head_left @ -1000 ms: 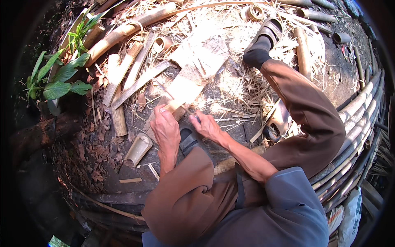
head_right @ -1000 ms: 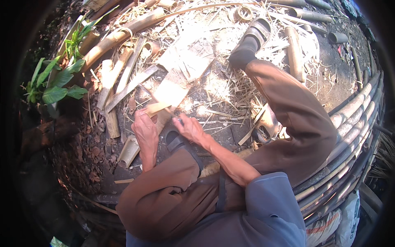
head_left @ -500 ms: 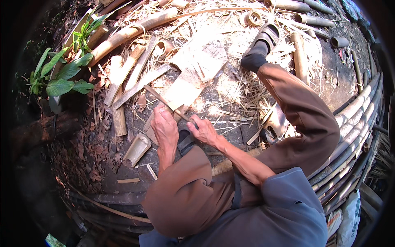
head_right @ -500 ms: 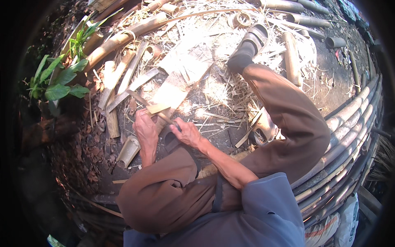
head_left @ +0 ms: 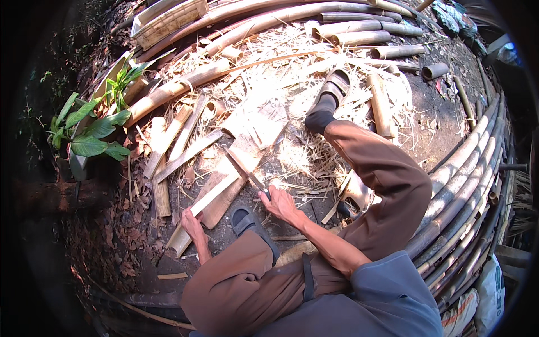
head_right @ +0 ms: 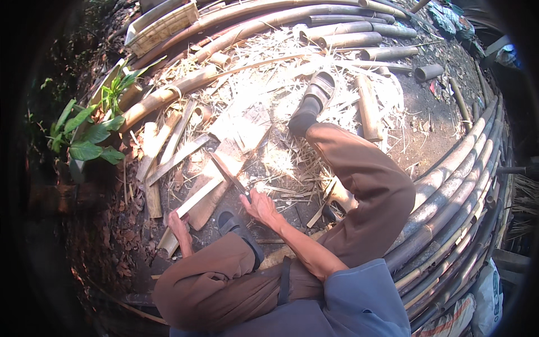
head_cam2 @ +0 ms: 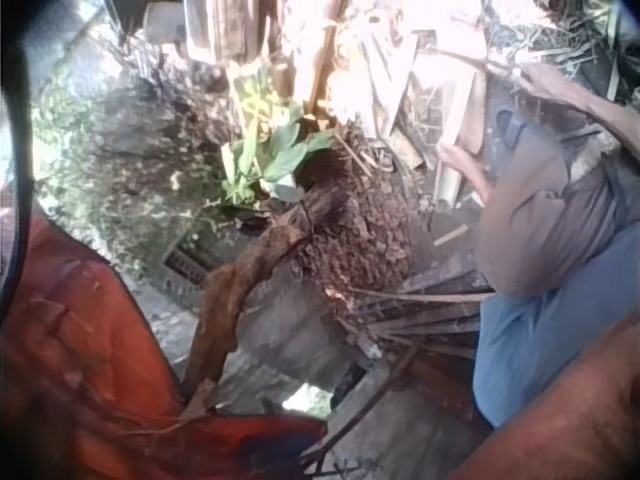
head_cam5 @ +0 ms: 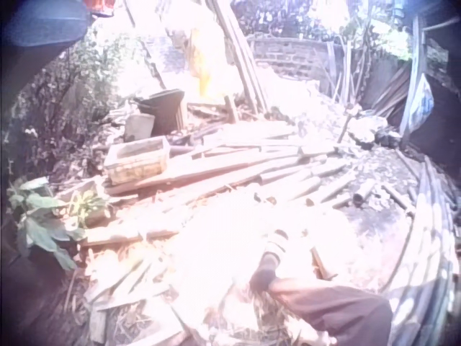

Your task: The person sits on the ground and uses a machete to split bamboo poles into smaller pieces. They repeatedly strike the bamboo, separate the split sections, and continue processing additional pieces.

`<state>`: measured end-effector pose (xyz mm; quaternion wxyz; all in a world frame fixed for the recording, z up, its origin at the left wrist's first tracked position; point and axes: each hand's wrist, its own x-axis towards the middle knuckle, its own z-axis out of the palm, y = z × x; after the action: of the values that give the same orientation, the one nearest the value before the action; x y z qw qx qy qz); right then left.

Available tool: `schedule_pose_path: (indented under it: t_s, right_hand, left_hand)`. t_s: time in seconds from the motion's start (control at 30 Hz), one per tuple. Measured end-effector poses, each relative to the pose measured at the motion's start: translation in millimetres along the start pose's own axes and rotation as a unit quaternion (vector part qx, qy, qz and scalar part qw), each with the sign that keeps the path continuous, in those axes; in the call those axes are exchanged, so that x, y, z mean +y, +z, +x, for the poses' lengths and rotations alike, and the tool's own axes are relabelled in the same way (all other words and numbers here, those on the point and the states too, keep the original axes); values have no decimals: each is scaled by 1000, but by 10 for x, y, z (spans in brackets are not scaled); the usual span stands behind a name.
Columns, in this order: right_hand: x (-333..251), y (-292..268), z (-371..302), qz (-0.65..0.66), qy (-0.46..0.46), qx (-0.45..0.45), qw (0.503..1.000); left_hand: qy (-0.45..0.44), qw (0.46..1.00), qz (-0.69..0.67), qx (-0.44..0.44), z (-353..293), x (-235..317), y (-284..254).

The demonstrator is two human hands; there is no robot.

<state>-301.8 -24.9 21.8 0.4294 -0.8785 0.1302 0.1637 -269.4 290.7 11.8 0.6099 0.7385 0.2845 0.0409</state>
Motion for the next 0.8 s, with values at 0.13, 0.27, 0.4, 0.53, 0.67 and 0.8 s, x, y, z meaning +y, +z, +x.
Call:
schedule_pose_path:
  t_s: [0.13,0.27,0.4,0.53,0.67,0.8]
  right_hand:
    - [363,-129,487,-69,-98,158,980]
    - [74,-906,1683,24,-131,304,943]
    - [789,-1615,3037,-215,-104,321,917]
    - [1054,-1737,3635,-717,-176,233,632]
    - [1654,-2194,3542,-653,-239,365,619]
    - [833,-2211,3424,-228,-157,386,880]
  left_hand:
    - [-155,987,-19,-35,107,-205,-46]
    - [5,962,270,36,173,-450,-331]
    - [58,945,304,105,-37,-332,-47]
    - [84,941,309,107,-120,-356,-343]
    - [111,942,310,65,-34,-276,-85]
    - [181,931,310,64,128,151,59]
